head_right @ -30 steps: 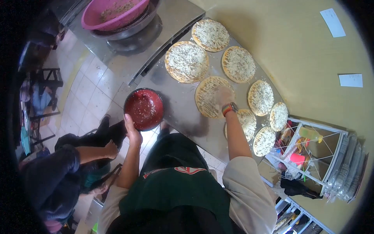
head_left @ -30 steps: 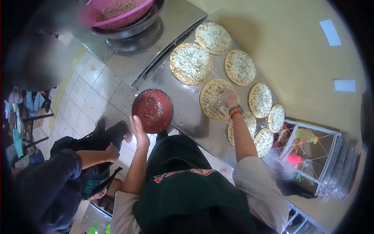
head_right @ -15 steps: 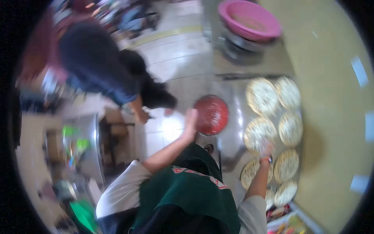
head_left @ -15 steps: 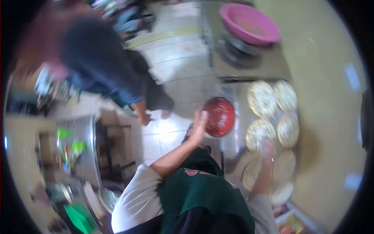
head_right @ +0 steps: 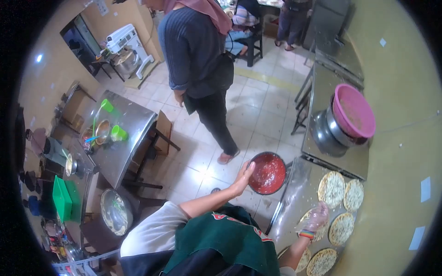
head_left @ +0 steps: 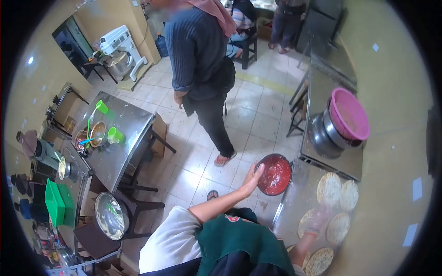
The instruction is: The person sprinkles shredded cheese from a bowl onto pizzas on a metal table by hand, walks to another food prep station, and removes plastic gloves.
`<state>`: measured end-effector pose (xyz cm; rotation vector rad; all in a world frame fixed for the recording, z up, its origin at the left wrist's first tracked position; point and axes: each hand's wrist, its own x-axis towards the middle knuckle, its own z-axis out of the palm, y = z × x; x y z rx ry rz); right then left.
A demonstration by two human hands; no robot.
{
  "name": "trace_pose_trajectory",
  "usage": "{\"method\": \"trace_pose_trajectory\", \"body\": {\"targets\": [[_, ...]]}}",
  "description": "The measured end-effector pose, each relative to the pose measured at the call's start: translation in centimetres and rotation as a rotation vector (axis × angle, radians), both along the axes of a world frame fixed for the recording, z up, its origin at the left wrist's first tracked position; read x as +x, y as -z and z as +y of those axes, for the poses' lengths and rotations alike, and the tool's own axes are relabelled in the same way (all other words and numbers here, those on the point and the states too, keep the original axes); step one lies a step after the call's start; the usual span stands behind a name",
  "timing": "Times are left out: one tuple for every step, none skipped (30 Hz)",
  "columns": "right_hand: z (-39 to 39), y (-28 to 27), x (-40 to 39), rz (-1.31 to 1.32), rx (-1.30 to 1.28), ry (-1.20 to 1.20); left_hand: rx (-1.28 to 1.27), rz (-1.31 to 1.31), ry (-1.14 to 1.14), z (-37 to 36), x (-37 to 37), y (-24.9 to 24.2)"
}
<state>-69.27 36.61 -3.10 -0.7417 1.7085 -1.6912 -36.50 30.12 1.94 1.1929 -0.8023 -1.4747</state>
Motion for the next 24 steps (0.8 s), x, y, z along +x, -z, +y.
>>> {"method": "trace_pose_trajectory", "body": {"targets": [[-1.7, -3.3, 5.0, 0.103, 0.018, -0.056, 0.022, 0.033, -0.005, -0.2, 1.1, -0.9], [-3.1, -5.5, 8.7, 0.12, -0.028, -0.178, 0.008, 0.033, -0.007, -0.5, 2.2, -0.7], [-4.5, -6.9, 11.9, 0.137, -0.073, -0.296, 0.016, 0.021, -0.033, -0.9, 3.2, -0.2], [-5.9, -7.7, 15.0, 0.28, -0.134, -0.427, 0.025, 0.009, -0.056, -1.5, 4.5, -0.2], [-7.4, -8.4, 18.0, 0.426, -0.195, -0.555, 0.009, 0.014, -0.075, -1.8, 5.8, -1.1], [-8.7, -10.4, 21.3, 0.57, -0.253, -0.691, -0.004, 0.019, -0.07, -2.7, 7.2, -0.8], [-9.6, -12.3, 24.4, 0.711, -0.29, -0.826, -0.016, -0.014, -0.088, -3.6, 8.6, 0.0], [-11.1, -11.1, 26.7, 0.811, -0.3, -0.898, -0.016, -0.043, -0.099, -4.0, 9.7, 0.6], [-13.1, -10.0, 28.4, 0.848, -0.419, -0.987, -0.081, -0.081, -0.072, -4.4, 11.1, 0.1], [-14.8, -8.4, 30.1, 0.983, -0.463, -0.933, -0.135, -0.119, -0.039, -5.2, 12.5, -0.7], [-16.3, -7.8, 31.5, 1.18, -0.445, -0.943, -0.151, -0.139, -0.045, -6.0, 13.5, -1.4], [-17.3, -6.6, 32.9, 1.3, -0.453, -0.914, -0.169, -0.16, -0.051, -6.7, 14.4, -1.8], [-17.9, -6.6, 34.9, 1.283, -0.272, -0.869, -0.184, -0.189, -0.074, -7.5, 15.3, -1.6], [-17.9, -8.4, 36.8, 1.235, -0.152, -0.931, -0.214, -0.217, -0.103, -8.5, 16.2, -1.5], [-18.2, -8.2, 37.7, 1.265, -0.112, -1.074, -0.205, -0.213, -0.09, -9.1, 16.7, -1.6], [-18.5, -8.1, 38.1, 1.292, -0.076, -1.222, -0.207, -0.193, -0.099, -9.6, 17.0, -1.7], [-18.9, -5.6, 37.5, 1.262, -0.001, -1.332, -0.214, -0.175, -0.113, -10.1, 17.3, -1.8], [-19.0, -5.7, 36.2, 1.336, -0.116, -1.342, -0.2, -0.174, -0.077, -10.7, 17.0, -1.2], [-19.3, -5.8, 34.9, 1.404, -0.26, -1.371, -0.186, -0.181, -0.07, -11.5, 16.5, 0.0], [-19.8, -4.6, 33.7, 1.29, -0.503, -1.291, -0.207, -0.364, -0.061, -12.4, 15.7, 1.8], [-19.5, -3.8, 33.1, 1.111, -0.362, -1.042, -0.177, -0.267, 0.05, -13.5, 14.6, 3.0], [-19.0, -7.1, 32.6, 1.307, -0.289, -1.006, -0.092, -0.378, 0.028, -13.1, 13.3, 0.9], [-19.3, -5.9, 31.0, 1.251, -0.152, -0.959, -0.116, -0.441, 0.07, -13.2, 12.0, -0.8], [-19.0, -5.8, 29.5, 1.371, -0.252, -0.819, -0.113, -0.449, 0.044, -13.6, 10.1, 0.0]]}}
